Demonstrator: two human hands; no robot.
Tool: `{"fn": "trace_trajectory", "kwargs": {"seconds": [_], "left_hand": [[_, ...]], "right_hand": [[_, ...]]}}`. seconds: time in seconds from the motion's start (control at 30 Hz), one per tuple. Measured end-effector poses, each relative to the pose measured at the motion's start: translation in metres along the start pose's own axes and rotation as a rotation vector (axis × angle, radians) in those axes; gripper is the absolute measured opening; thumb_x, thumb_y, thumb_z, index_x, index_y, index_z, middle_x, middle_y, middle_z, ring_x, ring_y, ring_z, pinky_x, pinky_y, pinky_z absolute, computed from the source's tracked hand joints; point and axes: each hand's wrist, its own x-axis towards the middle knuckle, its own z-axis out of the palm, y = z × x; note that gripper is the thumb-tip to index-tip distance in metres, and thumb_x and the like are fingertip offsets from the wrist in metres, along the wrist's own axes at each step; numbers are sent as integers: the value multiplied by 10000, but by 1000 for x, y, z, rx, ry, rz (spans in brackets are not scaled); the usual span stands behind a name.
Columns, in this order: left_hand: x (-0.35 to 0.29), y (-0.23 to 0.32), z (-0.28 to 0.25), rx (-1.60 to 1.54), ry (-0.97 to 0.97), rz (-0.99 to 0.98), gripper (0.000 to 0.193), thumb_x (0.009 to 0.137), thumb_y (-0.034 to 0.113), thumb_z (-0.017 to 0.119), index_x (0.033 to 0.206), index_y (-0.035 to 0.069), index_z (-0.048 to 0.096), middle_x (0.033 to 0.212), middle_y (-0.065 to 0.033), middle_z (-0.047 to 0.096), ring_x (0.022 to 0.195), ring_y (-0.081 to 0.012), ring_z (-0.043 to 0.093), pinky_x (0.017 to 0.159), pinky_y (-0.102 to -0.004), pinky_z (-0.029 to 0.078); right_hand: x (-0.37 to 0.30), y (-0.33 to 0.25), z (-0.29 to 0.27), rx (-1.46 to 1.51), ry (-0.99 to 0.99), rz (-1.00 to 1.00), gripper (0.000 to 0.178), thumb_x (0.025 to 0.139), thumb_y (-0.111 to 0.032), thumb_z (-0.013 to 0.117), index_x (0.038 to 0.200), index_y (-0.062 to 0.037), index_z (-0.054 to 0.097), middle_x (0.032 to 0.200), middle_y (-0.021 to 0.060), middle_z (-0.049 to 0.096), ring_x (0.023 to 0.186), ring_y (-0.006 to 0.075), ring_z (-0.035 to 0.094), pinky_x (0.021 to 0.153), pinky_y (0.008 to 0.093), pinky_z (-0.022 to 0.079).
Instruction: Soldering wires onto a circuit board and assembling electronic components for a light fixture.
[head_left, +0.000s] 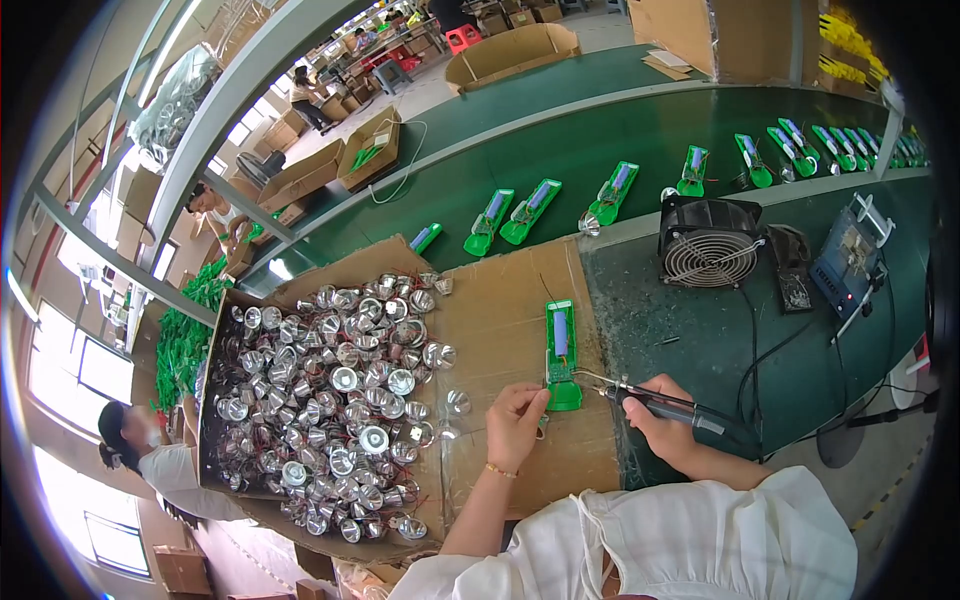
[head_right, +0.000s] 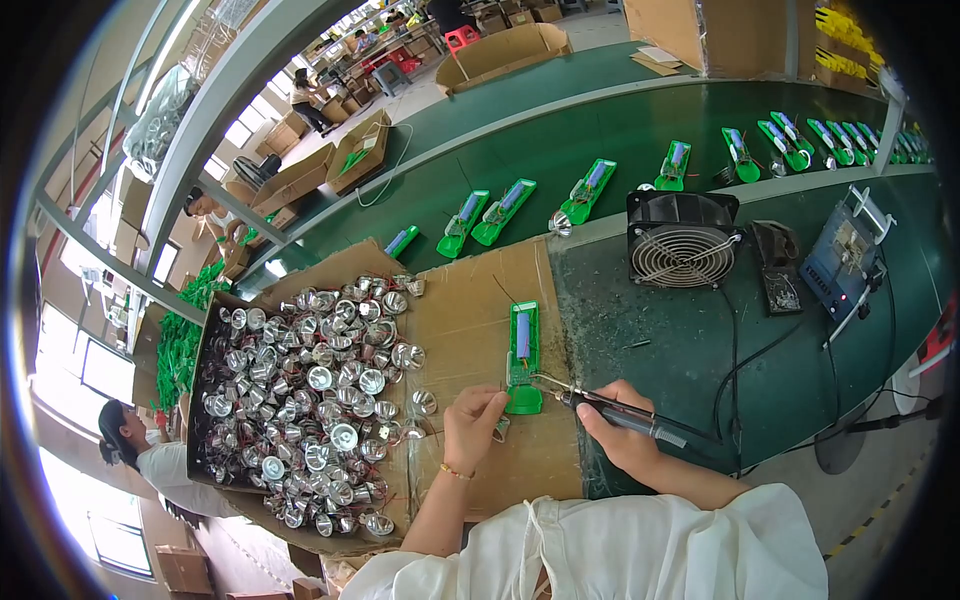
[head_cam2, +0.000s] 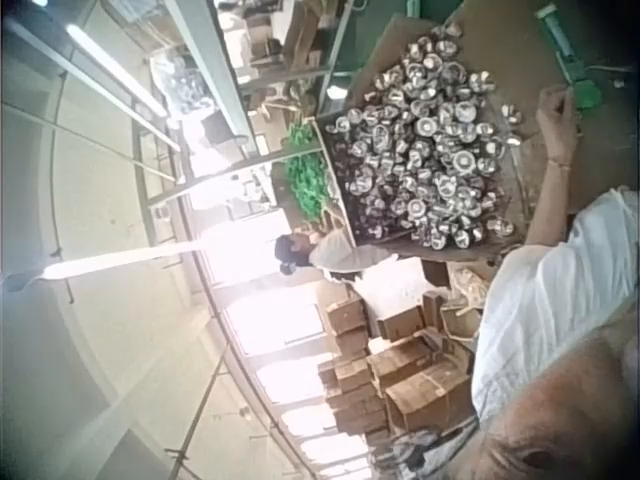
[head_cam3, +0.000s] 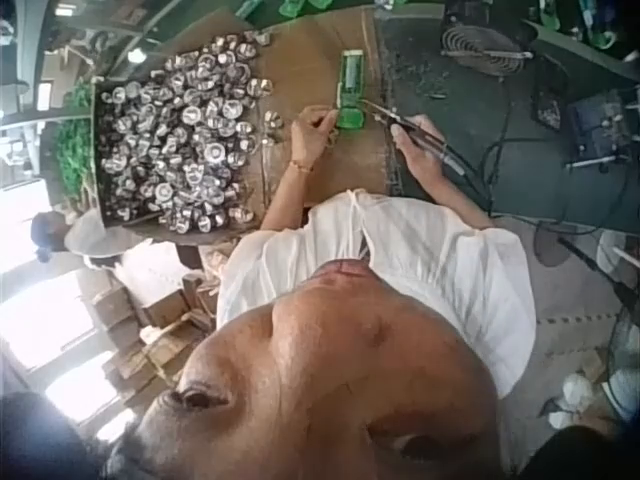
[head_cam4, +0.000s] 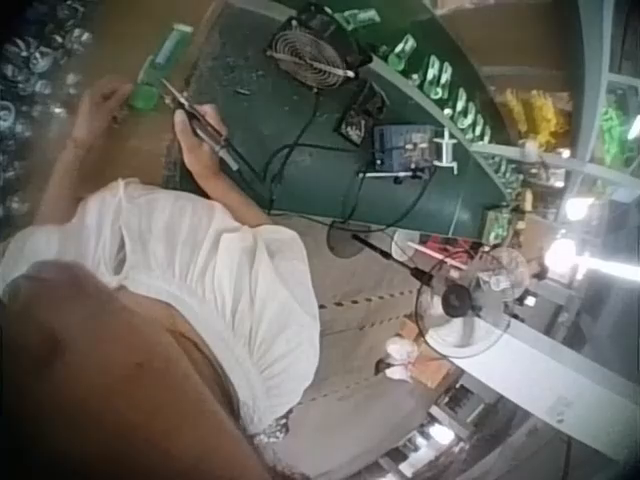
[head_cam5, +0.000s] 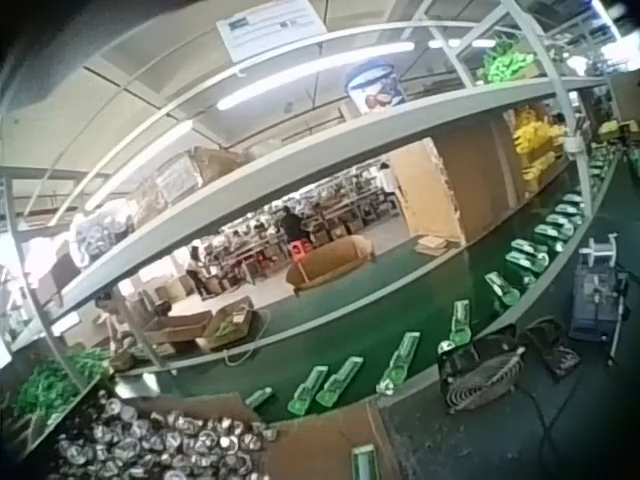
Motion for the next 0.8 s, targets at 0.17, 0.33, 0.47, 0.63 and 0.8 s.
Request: {"fn": "trace_trajectory", "kwargs": {"seconds": [0.17, 0.33, 0.47, 0.63, 0.8], "left_hand": [[2, -2, 5, 7, -9, -3, 140, 802, 134, 660, 834, -1, 679, 900, -83, 634, 715, -130, 593, 624, -248, 468], [3, -6, 8, 9, 5, 40, 151, 796, 150, 668, 815, 1, 679, 887, -81, 632, 661, -128, 588, 577, -243, 455], [4, 0, 8, 52, -25, 14, 152, 788, 158, 670, 777, 7, 680, 876, -77, 632, 706, -138, 585, 614, -253, 454], [7, -5, 8, 8, -38, 4, 179, 787, 177, 675, 763, 0, 676, 875, -75, 623, 682, -128, 576, 604, -252, 448], [9, -3, 8, -24, -42, -44, 179, 788, 167, 671, 755, -9, 670, 872, -67, 611, 688, -126, 572, 608, -245, 442]], "right_hand": [[1, 1, 1, -9, 14, 3, 146, 790, -100, 663, 790, -18, 542, 603, 13, 566, 532, 52, 488, 489, 230, 404], [0, 5, 0, -8, 19, -2, 147, 787, -96, 663, 784, -16, 539, 613, 13, 568, 540, 51, 485, 496, 228, 403], [0, 0, 1, 3, 5, 21, 149, 789, -97, 662, 788, -14, 538, 618, 15, 572, 546, 50, 489, 498, 225, 405], [1, -6, 1, 6, -18, 46, 146, 798, -106, 656, 803, -16, 541, 628, 14, 583, 555, 43, 505, 506, 215, 418], [5, -7, 2, -33, -19, 64, 145, 801, -107, 655, 808, -17, 542, 635, 14, 586, 558, 42, 505, 510, 213, 421]]}}
